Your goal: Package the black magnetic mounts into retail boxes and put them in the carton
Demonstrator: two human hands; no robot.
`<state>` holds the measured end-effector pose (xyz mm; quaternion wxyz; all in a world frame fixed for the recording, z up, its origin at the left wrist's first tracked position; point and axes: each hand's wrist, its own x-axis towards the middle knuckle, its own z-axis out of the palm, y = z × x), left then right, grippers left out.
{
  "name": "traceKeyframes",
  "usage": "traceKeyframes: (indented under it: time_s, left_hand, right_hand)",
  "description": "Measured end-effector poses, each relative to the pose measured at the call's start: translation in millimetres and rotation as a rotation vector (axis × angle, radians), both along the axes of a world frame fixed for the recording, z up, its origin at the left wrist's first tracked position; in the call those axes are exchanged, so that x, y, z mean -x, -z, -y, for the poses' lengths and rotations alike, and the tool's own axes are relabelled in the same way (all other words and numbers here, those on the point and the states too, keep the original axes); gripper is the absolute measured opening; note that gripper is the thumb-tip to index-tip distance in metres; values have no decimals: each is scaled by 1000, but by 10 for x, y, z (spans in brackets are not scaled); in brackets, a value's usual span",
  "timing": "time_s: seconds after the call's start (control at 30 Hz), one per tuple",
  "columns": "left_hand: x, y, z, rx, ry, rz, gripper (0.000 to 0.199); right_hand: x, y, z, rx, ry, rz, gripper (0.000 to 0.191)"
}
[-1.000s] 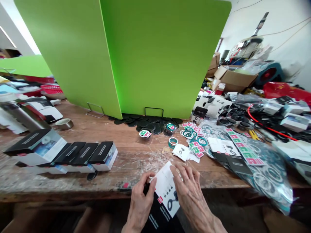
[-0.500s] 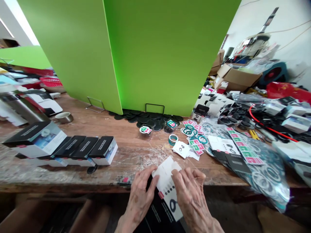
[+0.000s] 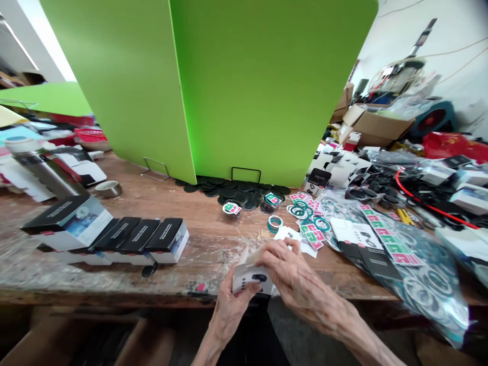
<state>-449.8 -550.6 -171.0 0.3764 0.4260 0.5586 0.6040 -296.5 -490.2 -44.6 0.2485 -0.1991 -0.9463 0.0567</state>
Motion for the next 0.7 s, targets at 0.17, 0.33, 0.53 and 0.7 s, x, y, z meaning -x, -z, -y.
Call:
traceKeyframes:
  time_s: [0.17, 0.33, 0.53, 0.7]
  left_hand:
    - [95, 210, 20, -46, -8, 57, 36]
    - [161, 45, 71, -56, 58, 0, 52]
    - [36, -350, 56, -33, -139, 133, 27]
    - [-17, -379, 22, -62, -174, 268, 25]
  right_hand:
    - [21, 12, -93, 198, -116, 85, 42]
    - [86, 71, -131, 299, -157, 118, 32]
    - [158, 361, 25, 60, -40, 88, 38]
    - [146, 489, 99, -179, -17, -38, 19]
